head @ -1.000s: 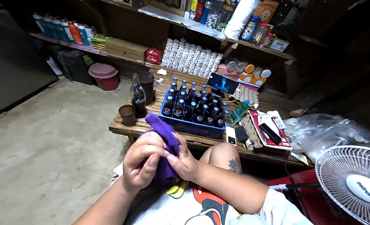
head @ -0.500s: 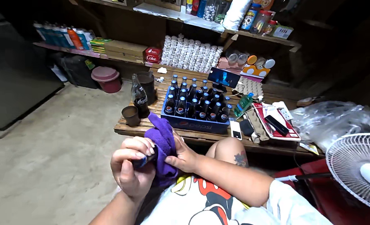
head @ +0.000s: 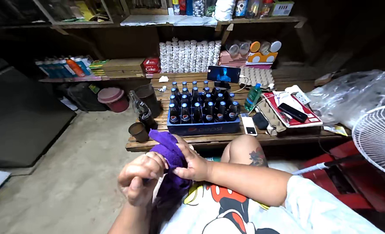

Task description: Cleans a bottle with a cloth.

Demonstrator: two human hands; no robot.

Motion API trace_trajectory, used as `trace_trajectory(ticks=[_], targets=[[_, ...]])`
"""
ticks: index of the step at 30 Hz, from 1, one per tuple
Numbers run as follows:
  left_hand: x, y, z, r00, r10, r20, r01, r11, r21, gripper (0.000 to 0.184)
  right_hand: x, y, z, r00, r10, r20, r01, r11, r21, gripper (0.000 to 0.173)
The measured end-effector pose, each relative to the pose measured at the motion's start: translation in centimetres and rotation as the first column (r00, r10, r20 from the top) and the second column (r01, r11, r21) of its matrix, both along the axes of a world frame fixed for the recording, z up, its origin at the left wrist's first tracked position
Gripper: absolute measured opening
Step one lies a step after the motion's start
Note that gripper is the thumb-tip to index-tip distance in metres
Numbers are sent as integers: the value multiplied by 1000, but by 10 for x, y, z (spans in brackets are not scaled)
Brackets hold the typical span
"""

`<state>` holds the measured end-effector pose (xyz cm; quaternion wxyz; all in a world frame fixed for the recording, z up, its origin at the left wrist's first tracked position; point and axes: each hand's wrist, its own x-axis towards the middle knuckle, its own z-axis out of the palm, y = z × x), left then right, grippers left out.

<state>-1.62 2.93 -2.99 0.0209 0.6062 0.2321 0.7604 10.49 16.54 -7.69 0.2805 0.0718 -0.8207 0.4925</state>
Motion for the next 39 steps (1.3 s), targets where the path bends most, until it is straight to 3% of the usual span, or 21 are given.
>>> trace_trajectory(ticks=[2, 7, 11, 14, 21, 24, 27, 30, 33, 36, 39], targets=[[0, 2, 1, 1000, 27, 7, -27, 999, -17, 23, -1, 3, 0, 1000, 7, -17, -7, 1000, 16, 70], [9, 5, 13, 961, 267, 71, -252, 953, -168, 19, 1, 0, 8, 999, -47, 6, 47, 999, 0, 69], [21, 8, 11, 938, 322, 129, -305, 942, -137, 20, 5, -10, 18, 994, -37, -106, 50, 991, 125, 62], [25, 5, 6, 951, 276, 142, -272, 961, -47, 21, 6, -11, 15, 991, -12, -135, 39, 979, 200, 64], [7, -7, 14, 983, 98, -156, -102, 995, -17, 32, 7, -9, 12, 984, -13, -180, 60, 964, 258, 72], [-8, -1, 5, 978, 0, -207, -11, 998, -55, 38, 5, -8, 1, 993, -74, -90, 92, 971, 219, 76], [-7, -4, 5, 991, 104, -79, -113, 986, -123, 29, 5, -4, 1, 987, -116, 109, 98, 982, 160, 83], [2, -3, 11, 928, 294, 227, -244, 943, -224, 22, 1, 2, 2, 956, -153, 252, 129, 986, 107, 84], [4, -1, 11, 879, 311, 361, -281, 950, -135, 29, 1, 5, -4, 921, -140, 365, 115, 989, 89, 85], [4, -6, 13, 961, 189, 202, -183, 982, -48, 37, 6, 1, -2, 908, -144, 395, 114, 989, 97, 87], [3, -12, 12, 1000, 16, 13, -15, 998, -59, 36, 11, -2, 1, 927, -153, 344, 114, 985, 130, 86]])
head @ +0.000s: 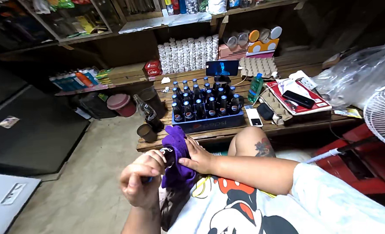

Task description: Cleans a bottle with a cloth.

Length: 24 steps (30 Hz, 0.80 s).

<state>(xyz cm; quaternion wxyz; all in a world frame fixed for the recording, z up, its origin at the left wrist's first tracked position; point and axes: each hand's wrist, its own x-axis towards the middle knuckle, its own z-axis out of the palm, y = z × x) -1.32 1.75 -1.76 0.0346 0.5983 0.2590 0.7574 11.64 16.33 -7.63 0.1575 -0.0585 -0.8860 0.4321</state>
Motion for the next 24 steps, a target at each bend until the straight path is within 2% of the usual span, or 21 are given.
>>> trace_trajectory(ticks=[4, 7, 9, 12, 15, 20, 22, 24], targets=[[-10, 7, -12, 986, -117, -121, 111, 992, -61, 37, 1, -4, 0, 984, 65, -166, -54, 996, 70, 85], [-8, 7, -15, 982, -50, -180, 38, 997, -71, 30, -1, -13, 6, 925, 123, -359, -73, 986, 149, 75], [-3, 5, -17, 984, 21, -175, -32, 998, -59, 25, -4, -17, 10, 902, 128, -412, -58, 982, 179, 70], [1, 2, -19, 989, 71, -133, -76, 997, -34, 25, -6, -13, 11, 936, 146, -321, -85, 977, 197, 74], [-2, -1, -22, 992, 43, -119, -46, 999, -20, 26, -7, -4, 11, 963, 178, -202, -144, 975, 172, 78], [-7, -3, -24, 992, 27, -122, -28, 1000, -8, 26, -9, 3, 2, 985, 149, -89, -139, 985, 105, 85], [-7, -1, -22, 992, 113, -64, -113, 994, -2, 23, -10, 6, -3, 993, 108, -50, -104, 992, 77, 87], [-7, 2, -14, 947, 322, 19, -322, 947, -20, 21, -13, 7, -6, 999, 46, 28, -47, 998, 34, 87]])
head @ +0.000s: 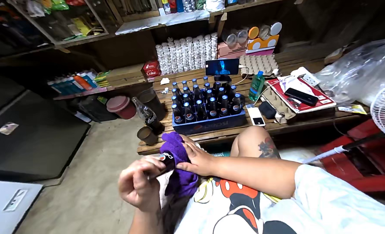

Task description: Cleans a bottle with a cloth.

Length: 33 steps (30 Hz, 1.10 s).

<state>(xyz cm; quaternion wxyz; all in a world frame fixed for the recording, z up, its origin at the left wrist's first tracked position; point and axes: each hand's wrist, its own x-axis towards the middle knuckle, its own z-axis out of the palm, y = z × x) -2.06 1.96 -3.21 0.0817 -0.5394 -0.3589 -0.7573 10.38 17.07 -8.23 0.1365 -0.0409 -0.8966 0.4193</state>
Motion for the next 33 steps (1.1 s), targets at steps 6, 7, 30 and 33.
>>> trace_trajectory(ticks=[6, 7, 30, 33], targets=[[-2, 5, 7, 954, 100, 284, -120, 991, 56, 28, -2, 4, 1, 975, -78, 208, 92, 994, -60, 82], [-1, 4, 4, 964, 29, 265, -57, 993, 99, 29, -1, 3, 0, 980, -72, 184, 83, 995, -52, 82], [17, 10, 5, 974, 124, -187, -147, 983, -110, 39, 16, -22, 14, 872, 105, -478, -14, 982, 190, 66], [19, 9, 5, 968, 158, -193, -188, 971, -147, 41, 16, -20, 16, 876, 105, -472, -12, 981, 195, 68]])
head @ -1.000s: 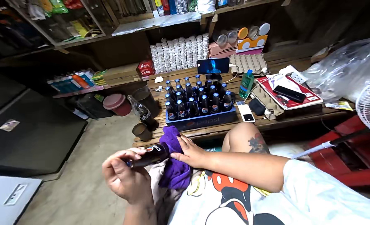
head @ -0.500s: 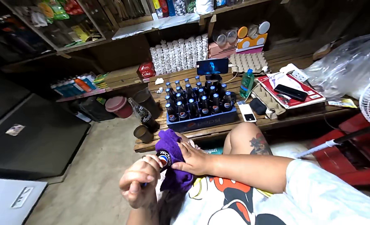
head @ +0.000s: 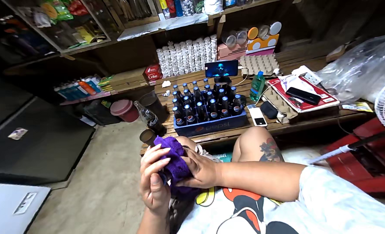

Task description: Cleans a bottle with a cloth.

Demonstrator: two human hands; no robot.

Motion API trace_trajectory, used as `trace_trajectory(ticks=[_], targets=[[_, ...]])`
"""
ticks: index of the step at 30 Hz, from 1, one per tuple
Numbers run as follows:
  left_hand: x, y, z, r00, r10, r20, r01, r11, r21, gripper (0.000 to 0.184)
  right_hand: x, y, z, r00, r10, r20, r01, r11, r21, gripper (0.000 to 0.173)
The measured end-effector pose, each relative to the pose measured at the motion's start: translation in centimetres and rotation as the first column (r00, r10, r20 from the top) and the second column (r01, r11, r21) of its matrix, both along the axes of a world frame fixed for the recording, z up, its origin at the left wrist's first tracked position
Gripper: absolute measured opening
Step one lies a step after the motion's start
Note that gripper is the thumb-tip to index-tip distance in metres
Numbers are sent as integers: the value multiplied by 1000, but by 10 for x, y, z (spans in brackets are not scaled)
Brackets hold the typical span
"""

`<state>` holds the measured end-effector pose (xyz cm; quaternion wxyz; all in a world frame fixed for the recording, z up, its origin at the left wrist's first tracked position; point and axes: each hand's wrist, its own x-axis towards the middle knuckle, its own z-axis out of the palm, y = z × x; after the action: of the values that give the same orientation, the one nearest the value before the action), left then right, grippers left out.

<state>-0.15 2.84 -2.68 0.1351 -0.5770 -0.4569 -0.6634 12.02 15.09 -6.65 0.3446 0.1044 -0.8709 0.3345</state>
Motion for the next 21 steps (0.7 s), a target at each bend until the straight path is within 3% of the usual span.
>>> trace_trajectory(ticks=[5, 9, 13, 17, 21], targets=[[1, 0, 0, 999, -1, 43, 1, 1000, -6, 35, -4, 4, -3, 998, -25, 56, 27, 999, -33, 69], [2, 0, 8, 965, -91, 245, 75, 994, 75, 24, -6, 8, -3, 964, -53, 260, 86, 989, -117, 76], [-1, 5, 8, 902, -143, 409, 54, 974, 222, 22, -10, 15, -9, 884, -74, 462, 157, 977, -144, 82], [-10, 5, 3, 903, -309, 298, 206, 921, 331, 33, -11, 19, -13, 842, -65, 536, 187, 966, -177, 87], [-18, 0, 6, 880, -451, 146, 398, 870, 290, 37, -8, 19, -11, 863, -58, 501, 170, 969, -180, 87]])
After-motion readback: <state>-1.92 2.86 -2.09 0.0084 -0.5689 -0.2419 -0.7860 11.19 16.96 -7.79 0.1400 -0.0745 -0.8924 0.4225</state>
